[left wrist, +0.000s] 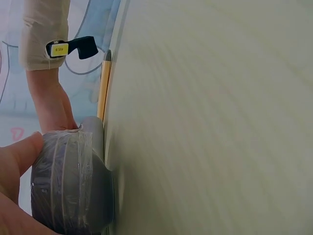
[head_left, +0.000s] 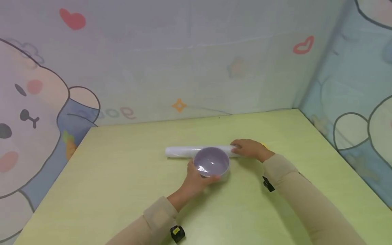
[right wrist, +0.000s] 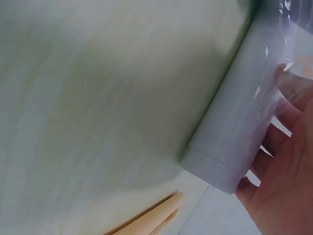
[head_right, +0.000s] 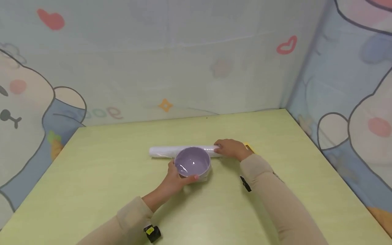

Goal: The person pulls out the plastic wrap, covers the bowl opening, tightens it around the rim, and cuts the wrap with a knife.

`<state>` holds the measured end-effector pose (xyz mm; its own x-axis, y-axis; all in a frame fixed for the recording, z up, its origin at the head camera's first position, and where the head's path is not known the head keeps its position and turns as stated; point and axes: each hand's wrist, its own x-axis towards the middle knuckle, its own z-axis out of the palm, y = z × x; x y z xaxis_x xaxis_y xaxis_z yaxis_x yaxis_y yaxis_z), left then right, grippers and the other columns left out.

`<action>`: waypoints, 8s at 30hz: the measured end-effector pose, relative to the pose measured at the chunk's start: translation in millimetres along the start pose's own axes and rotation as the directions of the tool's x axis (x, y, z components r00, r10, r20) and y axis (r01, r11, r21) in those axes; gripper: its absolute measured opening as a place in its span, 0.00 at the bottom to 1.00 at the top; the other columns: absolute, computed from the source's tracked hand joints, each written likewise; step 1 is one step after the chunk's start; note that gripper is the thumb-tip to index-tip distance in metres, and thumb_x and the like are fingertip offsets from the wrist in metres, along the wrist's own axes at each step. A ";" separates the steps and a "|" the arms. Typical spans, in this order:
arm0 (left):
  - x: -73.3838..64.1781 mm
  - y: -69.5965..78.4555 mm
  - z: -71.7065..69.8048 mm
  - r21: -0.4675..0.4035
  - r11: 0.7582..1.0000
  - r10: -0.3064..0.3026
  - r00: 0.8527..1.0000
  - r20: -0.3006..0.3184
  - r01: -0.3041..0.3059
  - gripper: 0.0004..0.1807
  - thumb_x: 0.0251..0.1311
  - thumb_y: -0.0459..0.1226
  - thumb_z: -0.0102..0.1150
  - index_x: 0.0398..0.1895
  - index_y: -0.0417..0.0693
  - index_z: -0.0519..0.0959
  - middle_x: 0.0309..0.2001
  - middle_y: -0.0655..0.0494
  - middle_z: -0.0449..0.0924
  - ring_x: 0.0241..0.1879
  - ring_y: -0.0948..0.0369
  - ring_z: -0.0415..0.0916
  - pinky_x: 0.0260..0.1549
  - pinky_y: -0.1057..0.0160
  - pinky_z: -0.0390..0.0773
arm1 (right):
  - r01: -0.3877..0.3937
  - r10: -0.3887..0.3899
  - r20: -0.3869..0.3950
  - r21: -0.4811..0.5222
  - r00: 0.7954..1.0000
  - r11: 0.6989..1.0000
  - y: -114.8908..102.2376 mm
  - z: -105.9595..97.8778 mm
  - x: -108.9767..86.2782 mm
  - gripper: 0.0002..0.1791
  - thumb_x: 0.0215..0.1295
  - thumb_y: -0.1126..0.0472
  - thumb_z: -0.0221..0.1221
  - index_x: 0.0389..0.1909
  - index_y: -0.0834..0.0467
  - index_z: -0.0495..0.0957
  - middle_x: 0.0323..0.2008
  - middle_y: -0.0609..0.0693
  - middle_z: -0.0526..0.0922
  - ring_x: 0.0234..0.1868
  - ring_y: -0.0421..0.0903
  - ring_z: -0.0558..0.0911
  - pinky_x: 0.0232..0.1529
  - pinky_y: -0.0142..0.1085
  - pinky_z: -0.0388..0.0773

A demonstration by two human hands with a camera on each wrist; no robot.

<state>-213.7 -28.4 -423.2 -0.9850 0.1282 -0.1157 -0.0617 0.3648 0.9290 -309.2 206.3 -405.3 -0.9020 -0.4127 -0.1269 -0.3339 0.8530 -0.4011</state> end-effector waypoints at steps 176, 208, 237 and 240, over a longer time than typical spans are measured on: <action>59.4 -12.0 -72.3 0.154 0.979 0.043 0.868 0.495 -0.136 0.52 0.44 0.48 0.70 0.69 0.52 0.47 0.62 0.52 0.61 0.62 0.54 0.63 0.59 0.52 0.65 | -0.420 0.371 0.222 0.654 0.902 0.629 11.4 17.0 -50.9 0.20 0.62 0.53 0.52 0.47 0.65 0.69 0.35 0.51 0.72 0.34 0.44 0.73 0.36 0.39 0.78; 58.5 -16.8 -87.1 0.134 0.980 0.058 0.853 0.519 -0.148 0.50 0.46 0.45 0.69 0.68 0.51 0.47 0.64 0.51 0.59 0.64 0.53 0.60 0.59 0.53 0.64 | -0.394 0.348 0.189 0.505 0.918 0.768 3.5 19.4 -60.3 0.26 0.65 0.46 0.49 0.50 0.65 0.67 0.33 0.51 0.73 0.30 0.43 0.72 0.28 0.33 0.72; 55.3 -16.6 -92.8 0.148 0.975 0.070 0.858 0.509 -0.167 0.49 0.46 0.45 0.69 0.68 0.50 0.48 0.62 0.50 0.62 0.63 0.52 0.62 0.57 0.53 0.67 | -0.396 0.361 0.165 0.427 0.918 0.813 5.0 9.8 -69.5 0.30 0.62 0.46 0.53 0.52 0.68 0.67 0.41 0.56 0.74 0.38 0.47 0.76 0.32 0.38 0.79; 55.5 -16.3 -92.7 0.150 0.974 0.069 0.855 0.515 -0.169 0.49 0.47 0.45 0.69 0.68 0.51 0.48 0.62 0.50 0.62 0.62 0.52 0.63 0.56 0.53 0.67 | -0.398 0.326 0.228 0.517 0.918 0.758 10.4 12.0 -73.1 0.28 0.64 0.46 0.52 0.51 0.66 0.67 0.37 0.54 0.73 0.37 0.46 0.74 0.35 0.39 0.79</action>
<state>-282.4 -112.7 -412.2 -0.7630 0.6095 -0.2155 0.1306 0.4718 0.8720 -243.5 241.5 -411.1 -0.8739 -0.1736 -0.4540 0.2474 0.6451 -0.7229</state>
